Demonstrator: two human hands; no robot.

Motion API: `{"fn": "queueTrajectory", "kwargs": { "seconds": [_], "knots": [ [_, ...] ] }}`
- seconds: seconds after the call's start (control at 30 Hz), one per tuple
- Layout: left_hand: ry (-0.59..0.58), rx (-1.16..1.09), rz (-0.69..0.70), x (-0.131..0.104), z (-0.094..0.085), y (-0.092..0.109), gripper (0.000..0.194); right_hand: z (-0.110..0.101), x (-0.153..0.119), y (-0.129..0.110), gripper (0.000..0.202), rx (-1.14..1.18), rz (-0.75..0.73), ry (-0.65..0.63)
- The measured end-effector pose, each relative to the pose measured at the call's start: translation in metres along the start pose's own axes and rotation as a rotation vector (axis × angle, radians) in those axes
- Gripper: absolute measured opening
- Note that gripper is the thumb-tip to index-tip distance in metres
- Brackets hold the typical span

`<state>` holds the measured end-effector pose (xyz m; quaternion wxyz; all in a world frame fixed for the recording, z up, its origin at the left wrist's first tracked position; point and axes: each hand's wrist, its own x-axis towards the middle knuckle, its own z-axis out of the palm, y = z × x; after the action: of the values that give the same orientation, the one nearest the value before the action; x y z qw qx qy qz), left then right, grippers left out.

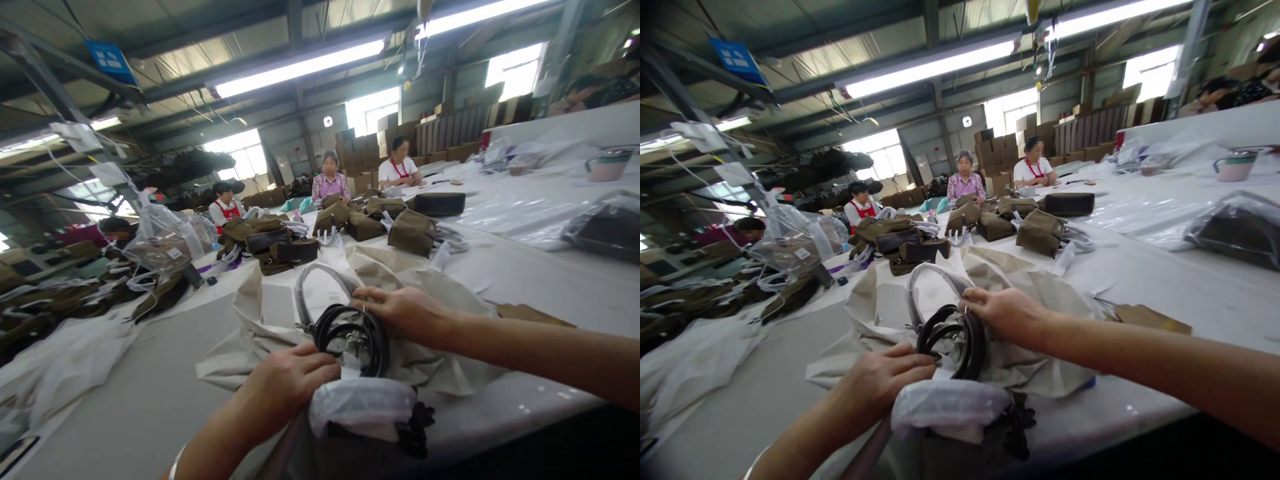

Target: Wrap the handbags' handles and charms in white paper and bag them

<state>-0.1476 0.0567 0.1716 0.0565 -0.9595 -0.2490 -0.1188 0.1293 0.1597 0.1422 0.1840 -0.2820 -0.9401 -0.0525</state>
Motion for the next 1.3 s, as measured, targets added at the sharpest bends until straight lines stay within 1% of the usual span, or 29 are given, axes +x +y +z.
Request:
{"fn": "queueTrajectory", "kwargs": {
  "seconds": [0.07, 0.13, 0.23, 0.3, 0.37, 0.47, 0.5, 0.57, 0.63, 0.7, 0.77, 0.8, 0.87, 0.93, 0.97, 1.03, 1.1, 1.17, 1.23, 1.3],
  "knots": [
    [-0.076, -0.039, 0.029, 0.001, 0.001, 0.001, 0.024, -0.003, 0.013, 0.003, 0.059, -0.19, -0.066, -0.041],
    [-0.139, -0.074, 0.03, 0.004, 0.003, -0.001, 0.025, -0.005, 0.027, 0.004, 0.048, -0.272, -0.136, -0.09],
    [-0.206, -0.097, 0.007, 0.008, 0.008, -0.005, 0.023, -0.008, 0.045, 0.002, 0.024, -0.273, -0.189, -0.144],
    [-0.252, -0.093, -0.031, 0.01, 0.01, -0.008, 0.02, -0.01, 0.052, 0.002, 0.019, -0.243, -0.195, -0.146],
    [-0.283, -0.063, -0.087, 0.012, 0.009, -0.008, 0.015, -0.015, 0.055, 0.005, 0.017, -0.153, -0.163, -0.08],
    [-0.307, -0.013, -0.16, 0.015, 0.005, -0.004, 0.016, -0.021, 0.055, 0.011, 0.013, 0.035, -0.054, 0.099],
    [-0.322, -0.015, -0.161, 0.017, 0.004, -0.002, 0.018, -0.022, 0.054, 0.013, 0.013, 0.103, -0.03, 0.154],
    [-0.363, -0.04, -0.134, 0.021, 0.004, 0.0, 0.019, -0.02, 0.055, 0.014, 0.012, 0.214, -0.031, 0.235],
    [-0.397, -0.059, -0.101, 0.024, 0.007, -0.001, 0.017, -0.017, 0.056, 0.014, 0.012, 0.258, -0.081, 0.336],
    [-0.403, -0.061, -0.101, 0.026, 0.013, -0.007, 0.013, -0.016, 0.058, 0.013, 0.015, 0.163, -0.201, 0.426],
    [-0.41, -0.066, -0.153, 0.029, 0.018, -0.017, 0.015, -0.02, 0.059, 0.011, 0.019, 0.041, -0.339, 0.479],
    [-0.428, -0.083, -0.206, 0.03, 0.02, -0.022, 0.016, -0.024, 0.057, 0.009, 0.021, 0.011, -0.39, 0.492],
    [-0.477, -0.115, -0.341, 0.034, 0.023, -0.031, 0.016, -0.037, 0.05, 0.004, 0.024, 0.013, -0.412, 0.498],
    [-0.491, -0.126, -0.449, 0.037, 0.024, -0.036, 0.014, -0.048, 0.036, -0.001, 0.024, 0.07, -0.373, 0.446],
    [-0.479, -0.119, -0.466, 0.039, 0.024, -0.037, 0.014, -0.051, 0.026, -0.002, 0.023, 0.113, -0.353, 0.395],
    [-0.443, -0.103, -0.425, 0.038, 0.026, -0.037, 0.017, -0.052, 0.001, -0.003, 0.025, 0.193, -0.341, 0.283],
    [-0.412, -0.112, -0.36, 0.036, 0.027, -0.037, 0.018, -0.043, -0.025, -0.001, 0.028, 0.212, -0.33, 0.188],
    [-0.386, -0.15, -0.335, 0.032, 0.025, -0.036, 0.019, -0.028, -0.048, 0.004, 0.038, 0.162, -0.292, 0.116],
    [-0.374, -0.234, -0.348, 0.031, 0.019, -0.036, 0.02, -0.012, -0.062, 0.01, 0.043, 0.092, -0.257, 0.059],
    [-0.377, -0.334, -0.344, 0.032, 0.012, -0.035, 0.023, 0.003, -0.067, 0.014, 0.038, 0.034, -0.252, 0.057]
  ]
}}
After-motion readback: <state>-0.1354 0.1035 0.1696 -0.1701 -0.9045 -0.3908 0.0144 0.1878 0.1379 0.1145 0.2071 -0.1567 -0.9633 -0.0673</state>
